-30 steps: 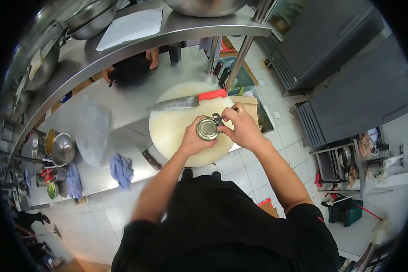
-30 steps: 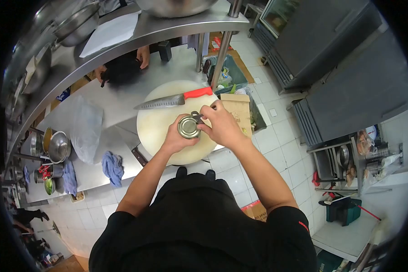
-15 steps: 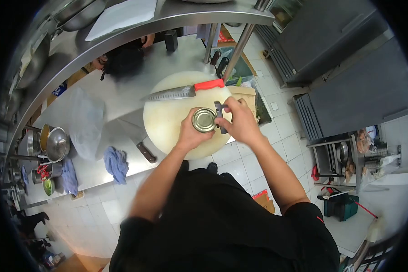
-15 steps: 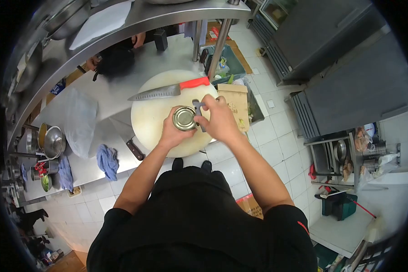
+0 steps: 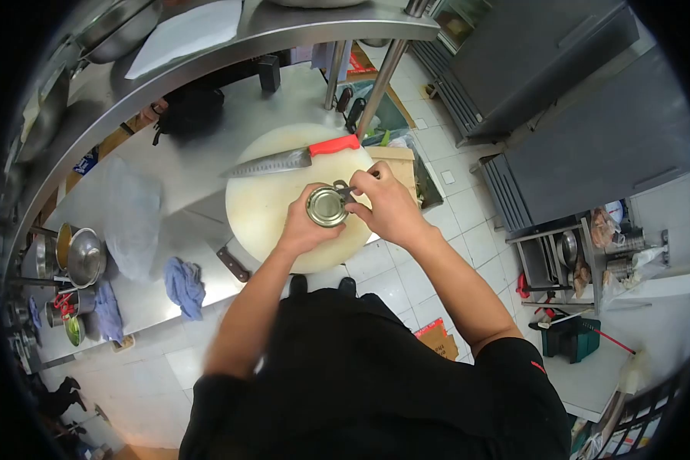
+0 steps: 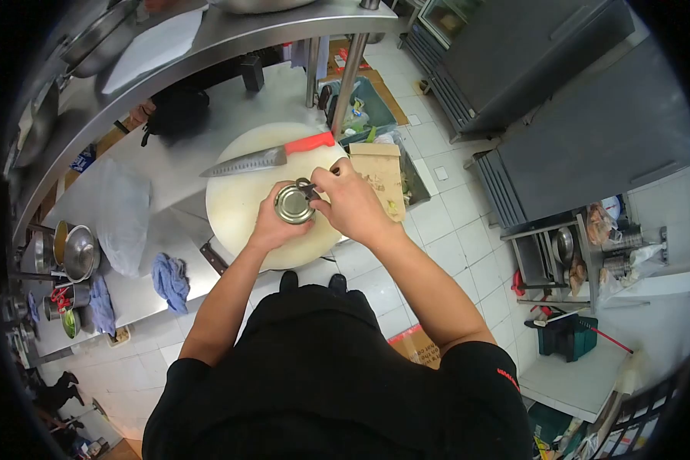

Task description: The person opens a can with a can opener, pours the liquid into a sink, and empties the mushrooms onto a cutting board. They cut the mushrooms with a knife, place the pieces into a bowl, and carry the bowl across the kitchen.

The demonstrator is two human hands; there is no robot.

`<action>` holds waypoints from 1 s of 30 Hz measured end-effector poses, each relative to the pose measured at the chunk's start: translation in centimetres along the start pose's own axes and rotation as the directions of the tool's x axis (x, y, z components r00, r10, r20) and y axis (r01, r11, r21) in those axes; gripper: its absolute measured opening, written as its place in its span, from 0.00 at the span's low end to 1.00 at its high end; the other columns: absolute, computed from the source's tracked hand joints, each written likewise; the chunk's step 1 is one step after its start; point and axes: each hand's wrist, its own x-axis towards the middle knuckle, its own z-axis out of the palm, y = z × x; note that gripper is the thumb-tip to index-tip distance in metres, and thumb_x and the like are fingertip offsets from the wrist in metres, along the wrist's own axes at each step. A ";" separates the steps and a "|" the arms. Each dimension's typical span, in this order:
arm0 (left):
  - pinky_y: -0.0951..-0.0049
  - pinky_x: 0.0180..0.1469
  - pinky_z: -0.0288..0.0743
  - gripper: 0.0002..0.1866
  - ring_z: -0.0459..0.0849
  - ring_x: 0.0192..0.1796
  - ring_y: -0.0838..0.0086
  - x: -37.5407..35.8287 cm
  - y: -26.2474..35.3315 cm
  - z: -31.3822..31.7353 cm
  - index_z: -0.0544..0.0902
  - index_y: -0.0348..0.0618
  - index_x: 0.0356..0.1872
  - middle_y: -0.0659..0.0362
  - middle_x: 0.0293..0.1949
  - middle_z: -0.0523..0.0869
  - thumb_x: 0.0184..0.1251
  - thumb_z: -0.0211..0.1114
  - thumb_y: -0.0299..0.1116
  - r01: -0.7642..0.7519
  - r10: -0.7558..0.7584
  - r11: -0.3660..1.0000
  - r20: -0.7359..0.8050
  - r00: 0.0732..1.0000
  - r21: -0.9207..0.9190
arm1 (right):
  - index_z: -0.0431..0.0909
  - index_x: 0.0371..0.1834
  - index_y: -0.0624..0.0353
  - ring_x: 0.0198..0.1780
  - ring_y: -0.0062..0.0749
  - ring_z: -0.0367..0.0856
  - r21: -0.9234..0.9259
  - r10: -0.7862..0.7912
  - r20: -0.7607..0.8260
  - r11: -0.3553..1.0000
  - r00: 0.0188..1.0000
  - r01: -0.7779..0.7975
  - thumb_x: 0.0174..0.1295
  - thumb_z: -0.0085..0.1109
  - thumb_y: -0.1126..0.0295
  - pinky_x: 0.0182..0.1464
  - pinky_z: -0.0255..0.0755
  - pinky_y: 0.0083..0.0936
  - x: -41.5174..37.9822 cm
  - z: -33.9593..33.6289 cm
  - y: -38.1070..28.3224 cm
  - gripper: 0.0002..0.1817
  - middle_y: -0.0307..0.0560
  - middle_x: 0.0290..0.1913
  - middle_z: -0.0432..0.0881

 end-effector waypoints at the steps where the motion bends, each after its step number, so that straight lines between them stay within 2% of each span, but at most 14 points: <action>1: 0.65 0.62 0.84 0.39 0.90 0.56 0.72 -0.2 -0.1 0.0 0.79 0.42 0.63 0.58 0.53 0.90 0.46 0.88 0.31 0.009 -0.008 1.000 0.009 1.000 -0.005 | 0.78 0.50 0.55 0.54 0.53 0.82 0.039 0.022 -0.042 0.999 0.999 -0.021 0.59 0.83 0.66 0.53 0.79 0.44 -0.4 0.3 0.0 0.23 0.50 0.48 0.84; 2: 0.66 0.62 0.84 0.40 0.89 0.56 0.72 -0.2 -0.1 0.0 0.78 0.42 0.64 0.58 0.54 0.90 0.47 0.88 0.31 0.004 -0.004 1.000 0.009 1.000 -0.013 | 0.78 0.50 0.55 0.54 0.53 0.82 0.038 0.035 -0.040 0.999 0.999 -0.033 0.59 0.83 0.66 0.53 0.79 0.44 -0.2 0.1 0.4 0.23 0.50 0.48 0.84; 4: 0.67 0.63 0.83 0.40 0.89 0.56 0.73 -0.2 -0.3 0.2 0.77 0.42 0.64 0.58 0.54 0.90 0.47 0.87 0.31 -0.014 0.014 1.000 -0.015 1.000 0.005 | 0.77 0.50 0.53 0.53 0.56 0.84 0.167 0.269 0.197 0.938 0.943 -0.303 0.60 0.83 0.64 0.50 0.80 0.47 1.8 -0.6 1.5 0.23 0.52 0.47 0.83; 8: 0.67 0.63 0.83 0.40 0.89 0.56 0.73 -0.5 0.1 0.6 0.77 0.42 0.64 0.58 0.54 0.90 0.47 0.87 0.31 0.005 -0.004 1.000 -0.045 0.999 0.020 | 0.77 0.50 0.55 0.49 0.57 0.85 0.072 0.142 0.026 0.987 0.989 -0.144 0.60 0.84 0.63 0.49 0.79 0.48 0.7 0.0 0.5 0.24 0.55 0.47 0.83; 11: 0.67 0.63 0.83 0.39 0.89 0.56 0.74 -0.4 0.2 0.5 0.77 0.42 0.64 0.58 0.54 0.90 0.48 0.87 0.31 0.048 -0.048 0.999 -0.049 0.998 -0.005 | 0.76 0.52 0.58 0.50 0.53 0.83 -0.048 0.133 -0.040 0.990 0.990 -0.135 0.60 0.84 0.61 0.50 0.79 0.43 -1.2 1.2 -0.9 0.26 0.53 0.47 0.86; 12: 0.67 0.63 0.83 0.39 0.89 0.56 0.74 -0.4 0.0 0.6 0.77 0.42 0.64 0.58 0.53 0.90 0.48 0.87 0.31 0.023 -0.024 0.999 -0.055 0.998 -0.023 | 0.76 0.51 0.58 0.48 0.51 0.83 -0.002 0.262 -0.051 0.965 0.964 -0.263 0.60 0.84 0.61 0.50 0.79 0.42 -1.1 0.7 -1.6 0.26 0.51 0.45 0.86; 15: 0.67 0.64 0.82 0.41 0.88 0.58 0.73 -1.0 -0.7 1.4 0.76 0.41 0.66 0.57 0.54 0.89 0.47 0.87 0.30 -0.018 0.014 0.999 -0.102 0.995 -0.040 | 0.77 0.48 0.59 0.46 0.56 0.85 0.153 0.298 0.138 0.936 0.945 -0.317 0.58 0.85 0.62 0.50 0.80 0.47 1.1 -0.8 0.3 0.25 0.55 0.47 0.85; 17: 0.66 0.67 0.81 0.45 0.86 0.62 0.71 -1.4 -0.3 1.4 0.74 0.42 0.69 0.56 0.59 0.87 0.47 0.88 0.29 -0.001 -0.010 0.996 -0.132 0.991 -0.084 | 0.77 0.47 0.60 0.47 0.53 0.85 0.136 0.221 0.134 0.962 0.966 -0.239 0.56 0.87 0.61 0.50 0.79 0.46 2.3 -0.5 1.8 0.27 0.53 0.46 0.86; 19: 0.64 0.69 0.79 0.48 0.84 0.65 0.70 -1.3 0.2 -0.2 0.73 0.43 0.71 0.55 0.63 0.84 0.46 0.88 0.29 0.014 -0.020 0.994 -0.053 0.998 -0.110 | 0.77 0.49 0.59 0.48 0.51 0.85 0.134 0.098 0.203 0.983 0.974 -0.126 0.56 0.87 0.61 0.51 0.79 0.44 3.3 -1.1 2.0 0.27 0.51 0.46 0.86; 20: 0.63 0.70 0.78 0.47 0.84 0.66 0.68 -1.1 0.5 -0.9 0.74 0.43 0.72 0.55 0.64 0.84 0.46 0.88 0.30 -0.022 0.022 0.992 0.000 1.000 -0.127 | 0.77 0.50 0.59 0.49 0.49 0.85 0.165 0.111 0.269 0.973 0.957 -0.159 0.57 0.86 0.62 0.52 0.78 0.43 3.7 -1.5 2.3 0.27 0.50 0.46 0.86; 23: 0.64 0.69 0.79 0.46 0.86 0.65 0.68 0.0 0.0 -1.6 0.76 0.44 0.70 0.56 0.62 0.87 0.45 0.87 0.31 -0.097 0.102 0.991 0.059 0.993 -0.088 | 0.78 0.52 0.57 0.49 0.50 0.85 0.151 0.046 0.241 0.985 0.969 -0.084 0.58 0.85 0.63 0.53 0.79 0.43 3.7 -1.8 1.3 0.26 0.51 0.47 0.86; 25: 0.65 0.66 0.81 0.43 0.88 0.61 0.70 0.2 -0.4 -1.2 0.78 0.43 0.67 0.57 0.58 0.90 0.44 0.87 0.32 0.042 -0.036 0.998 0.111 0.993 -0.053 | 0.78 0.52 0.54 0.48 0.51 0.84 0.095 0.021 0.176 0.995 0.984 -0.038 0.58 0.85 0.64 0.54 0.80 0.44 2.2 -0.9 1.0 0.25 0.50 0.47 0.84; 28: 0.66 0.62 0.84 0.40 0.90 0.56 0.72 -0.2 -0.4 -0.2 0.80 0.43 0.64 0.58 0.52 0.91 0.45 0.87 0.32 0.015 -0.013 0.996 0.028 1.000 -0.084 | 0.78 0.51 0.53 0.42 0.52 0.85 -0.090 -0.019 -0.063 0.996 0.998 0.014 0.58 0.85 0.62 0.45 0.80 0.45 -0.5 1.1 -0.2 0.25 0.51 0.44 0.82; 30: 0.66 0.62 0.84 0.39 0.90 0.55 0.72 -0.5 -0.3 -0.1 0.80 0.43 0.63 0.58 0.52 0.91 0.45 0.87 0.32 0.031 -0.031 0.999 0.007 0.999 -0.036 | 0.77 0.50 0.54 0.42 0.52 0.84 0.011 0.068 -0.007 0.998 0.998 -0.068 0.58 0.85 0.61 0.45 0.80 0.45 0.0 0.7 0.9 0.25 0.52 0.43 0.82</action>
